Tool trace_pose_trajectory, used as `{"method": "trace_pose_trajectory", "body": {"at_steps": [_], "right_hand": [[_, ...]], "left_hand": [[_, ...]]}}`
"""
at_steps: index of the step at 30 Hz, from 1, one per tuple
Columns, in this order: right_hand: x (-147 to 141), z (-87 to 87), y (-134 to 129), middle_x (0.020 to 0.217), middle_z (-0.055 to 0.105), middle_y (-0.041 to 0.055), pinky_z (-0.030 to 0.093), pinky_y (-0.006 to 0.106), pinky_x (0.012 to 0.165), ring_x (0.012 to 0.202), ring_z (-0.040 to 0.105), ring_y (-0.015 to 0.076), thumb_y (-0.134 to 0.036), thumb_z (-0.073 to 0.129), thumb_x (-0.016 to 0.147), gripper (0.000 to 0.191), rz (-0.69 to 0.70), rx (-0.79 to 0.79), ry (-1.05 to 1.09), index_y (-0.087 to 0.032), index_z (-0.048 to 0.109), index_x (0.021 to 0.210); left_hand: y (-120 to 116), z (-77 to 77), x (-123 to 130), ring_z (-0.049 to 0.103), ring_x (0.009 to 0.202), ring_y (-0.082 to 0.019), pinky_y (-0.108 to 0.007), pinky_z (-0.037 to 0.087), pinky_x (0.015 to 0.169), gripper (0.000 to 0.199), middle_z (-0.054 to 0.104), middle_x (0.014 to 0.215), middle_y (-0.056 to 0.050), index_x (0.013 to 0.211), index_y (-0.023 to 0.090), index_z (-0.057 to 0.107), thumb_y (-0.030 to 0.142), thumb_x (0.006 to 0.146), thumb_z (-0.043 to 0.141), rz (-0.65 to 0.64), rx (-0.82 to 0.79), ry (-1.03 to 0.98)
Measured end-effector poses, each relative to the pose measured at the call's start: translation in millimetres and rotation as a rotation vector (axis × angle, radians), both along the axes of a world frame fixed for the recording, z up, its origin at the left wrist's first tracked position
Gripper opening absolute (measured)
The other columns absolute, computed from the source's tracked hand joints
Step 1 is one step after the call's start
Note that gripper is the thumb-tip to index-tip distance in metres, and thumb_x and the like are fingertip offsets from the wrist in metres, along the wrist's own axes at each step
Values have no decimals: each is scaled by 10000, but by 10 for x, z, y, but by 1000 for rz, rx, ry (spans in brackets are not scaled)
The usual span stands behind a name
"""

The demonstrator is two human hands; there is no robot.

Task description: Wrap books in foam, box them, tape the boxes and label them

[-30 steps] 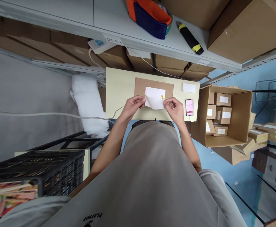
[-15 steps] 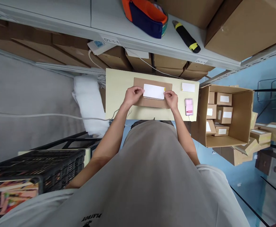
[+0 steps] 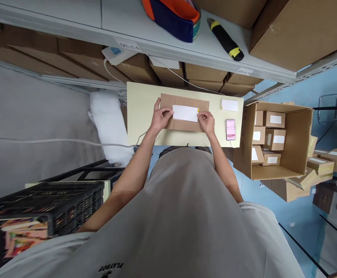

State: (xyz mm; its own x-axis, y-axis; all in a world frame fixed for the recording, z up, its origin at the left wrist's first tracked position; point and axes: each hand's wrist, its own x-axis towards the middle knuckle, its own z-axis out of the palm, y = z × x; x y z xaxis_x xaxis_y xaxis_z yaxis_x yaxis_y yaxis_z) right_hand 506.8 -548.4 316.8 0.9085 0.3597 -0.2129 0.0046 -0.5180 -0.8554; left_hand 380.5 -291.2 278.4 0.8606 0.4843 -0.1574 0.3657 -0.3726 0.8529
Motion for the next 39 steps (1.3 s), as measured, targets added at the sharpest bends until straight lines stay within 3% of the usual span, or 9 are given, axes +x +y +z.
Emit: {"method": "trace_pose_trajectory", "body": {"at_steps": [5, 10, 13, 19, 23, 29, 34, 39], "right_hand": [[-25, -31, -6, 1087, 777, 77, 616, 397, 955, 889, 689, 208, -393, 748, 962, 180, -16, -25, -7, -224, 800, 930], [-32, -34, -10, 1080, 776, 74, 610, 406, 960, 868, 677, 206, -359, 752, 953, 148, -30, -19, -7, -224, 807, 925], [-20, -37, -4, 1071, 777, 69, 606, 408, 960, 858, 675, 207, -338, 746, 950, 127, -16, -34, -21, -229, 800, 914], [-13, -72, 14, 1030, 773, 67, 598, 408, 960, 887, 669, 222, -345, 741, 943, 131, 1, -69, -66, -238, 778, 879], [-24, -71, 15, 1047, 771, 73, 600, 415, 983, 918, 677, 229, -389, 728, 964, 170, 5, -77, -70, -241, 768, 892], [-40, -34, 34, 1044, 770, 72, 602, 406, 980, 917, 669, 223, -373, 731, 967, 164, -16, -80, -64, -244, 760, 869], [-50, -34, 23, 1059, 766, 74, 602, 410, 993, 929, 671, 226, -407, 728, 991, 196, -5, -86, -78, -245, 764, 887], [-74, -44, 10, 1054, 752, 68, 584, 413, 1028, 953, 663, 231, -366, 713, 1002, 164, 16, -108, -108, -249, 758, 896]], "left_hand": [[-13, -74, 2, 445, 1681, -346, -509, 334, 1430, 289, 197, 1930, 12, 982, 265, 816, 553, 983, 800, 15, -14, 4], [-31, -60, -19, 443, 1682, -311, -505, 291, 1452, 151, 345, 1882, -10, 989, 265, 808, 415, 973, 807, 22, -81, -36], [-40, -35, -23, 467, 1663, -294, -496, 294, 1447, 110, 340, 1885, -24, 972, 251, 798, 360, 967, 804, 34, -107, -42], [-73, -20, -36, 427, 1692, -294, -474, 308, 1436, 156, 334, 1888, -39, 945, 246, 782, 393, 946, 835, 54, -126, -43], [-89, -6, -36, 501, 1635, -294, -486, 323, 1431, 164, 306, 1897, -6, 921, 265, 775, 419, 963, 810, 53, -94, -8], [-88, 27, -36, 512, 1604, -277, -529, 288, 1430, 189, 423, 1838, -116, 1041, 190, 791, 370, 1017, 739, 15, -72, 15], [-103, 6, -22, 506, 1625, -282, -497, 327, 1429, 126, 385, 1862, -31, 980, 259, 792, 373, 1005, 742, 41, -50, 44], [-90, -28, -36, 420, 1693, -290, -508, 291, 1445, 135, 402, 1852, -57, 1031, 234, 812, 344, 1002, 741, 24, -52, 27]]}}
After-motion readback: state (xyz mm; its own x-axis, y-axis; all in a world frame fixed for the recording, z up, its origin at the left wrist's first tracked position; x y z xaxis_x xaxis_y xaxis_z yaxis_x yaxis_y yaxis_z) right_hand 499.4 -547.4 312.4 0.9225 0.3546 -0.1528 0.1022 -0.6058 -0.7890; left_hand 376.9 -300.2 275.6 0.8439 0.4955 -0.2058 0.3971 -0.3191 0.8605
